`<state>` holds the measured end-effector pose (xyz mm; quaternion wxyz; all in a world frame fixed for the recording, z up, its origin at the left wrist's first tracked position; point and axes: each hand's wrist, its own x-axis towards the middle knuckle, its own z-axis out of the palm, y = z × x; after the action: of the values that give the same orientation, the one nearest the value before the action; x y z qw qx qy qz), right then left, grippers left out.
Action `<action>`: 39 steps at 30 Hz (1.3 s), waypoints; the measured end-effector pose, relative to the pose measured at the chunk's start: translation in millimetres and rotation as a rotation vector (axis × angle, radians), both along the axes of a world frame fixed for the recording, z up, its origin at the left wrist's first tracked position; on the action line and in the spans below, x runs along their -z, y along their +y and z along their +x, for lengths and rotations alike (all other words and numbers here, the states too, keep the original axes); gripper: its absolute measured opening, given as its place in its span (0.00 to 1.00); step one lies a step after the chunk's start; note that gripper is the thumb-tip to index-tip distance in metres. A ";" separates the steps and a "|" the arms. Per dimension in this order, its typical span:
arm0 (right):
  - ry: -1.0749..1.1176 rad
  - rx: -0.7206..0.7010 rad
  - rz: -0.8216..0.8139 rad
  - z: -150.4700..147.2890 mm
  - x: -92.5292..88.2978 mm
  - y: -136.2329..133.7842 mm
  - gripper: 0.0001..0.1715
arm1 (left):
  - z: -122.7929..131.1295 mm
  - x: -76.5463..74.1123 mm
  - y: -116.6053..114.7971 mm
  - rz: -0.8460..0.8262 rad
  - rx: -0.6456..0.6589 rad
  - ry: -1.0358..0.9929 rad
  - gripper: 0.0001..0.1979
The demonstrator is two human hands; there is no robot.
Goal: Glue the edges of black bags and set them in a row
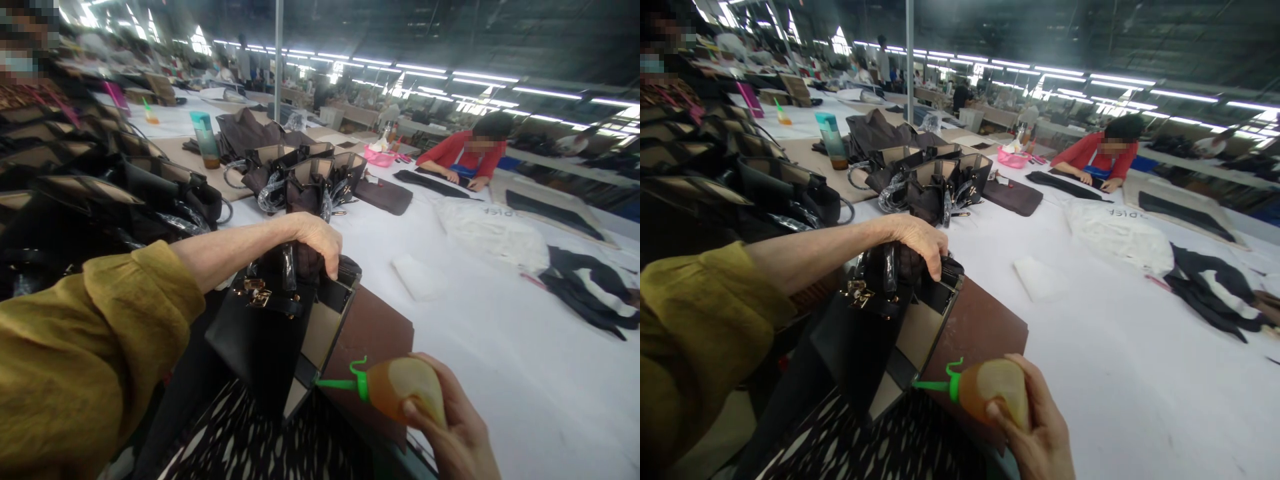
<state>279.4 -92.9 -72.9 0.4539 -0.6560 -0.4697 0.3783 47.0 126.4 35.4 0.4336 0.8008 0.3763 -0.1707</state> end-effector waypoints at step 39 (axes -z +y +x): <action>-0.024 -0.007 0.114 4.9 48.2 73.3 0.28 | 39.8 -25.9 -33.6 0.741 0.192 0.325 0.18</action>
<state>284.4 -19.5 -121.1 0.4835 -0.6319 -0.4983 0.3444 86.8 92.8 61.3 0.0333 0.8967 0.3996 -0.1874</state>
